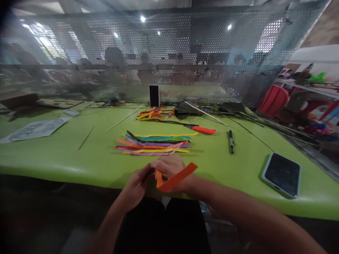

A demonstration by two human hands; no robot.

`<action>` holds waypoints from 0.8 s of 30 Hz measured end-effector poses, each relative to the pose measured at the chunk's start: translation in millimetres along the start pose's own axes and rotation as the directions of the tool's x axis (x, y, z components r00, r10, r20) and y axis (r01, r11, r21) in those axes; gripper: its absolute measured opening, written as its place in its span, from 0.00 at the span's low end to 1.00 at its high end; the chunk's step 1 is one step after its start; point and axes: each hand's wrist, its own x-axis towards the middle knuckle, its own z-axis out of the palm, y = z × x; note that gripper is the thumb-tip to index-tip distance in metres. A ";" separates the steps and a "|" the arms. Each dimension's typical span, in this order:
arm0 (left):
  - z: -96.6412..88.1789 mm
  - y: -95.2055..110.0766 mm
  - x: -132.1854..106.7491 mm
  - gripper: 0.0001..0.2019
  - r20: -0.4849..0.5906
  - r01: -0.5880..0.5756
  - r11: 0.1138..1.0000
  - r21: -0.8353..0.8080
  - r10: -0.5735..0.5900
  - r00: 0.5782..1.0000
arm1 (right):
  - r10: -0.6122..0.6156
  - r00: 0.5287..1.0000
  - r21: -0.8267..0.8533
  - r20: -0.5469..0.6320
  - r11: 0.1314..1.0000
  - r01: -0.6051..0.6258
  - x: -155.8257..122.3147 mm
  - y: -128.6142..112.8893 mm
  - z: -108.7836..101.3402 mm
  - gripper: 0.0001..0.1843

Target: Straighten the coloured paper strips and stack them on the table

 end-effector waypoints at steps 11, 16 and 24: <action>-0.7 -1.4 -1.9 0.12 -0.008 -0.006 0.999 0.033 0.007 1.000 | 0.066 0.990 0.022 0.122 0.997 -0.069 1.3 -5.0 -6.1 0.07; -1.2 2.5 -2.1 0.12 0.000 -0.022 0.999 0.041 0.023 1.000 | 0.033 0.997 0.013 0.071 0.999 -0.034 3.3 -7.7 -6.4 0.11; -0.5 2.9 -2.3 0.10 0.042 -0.072 0.997 0.030 0.070 0.997 | 0.059 0.990 -0.075 0.127 0.996 -0.049 0.7 -7.2 -6.0 0.05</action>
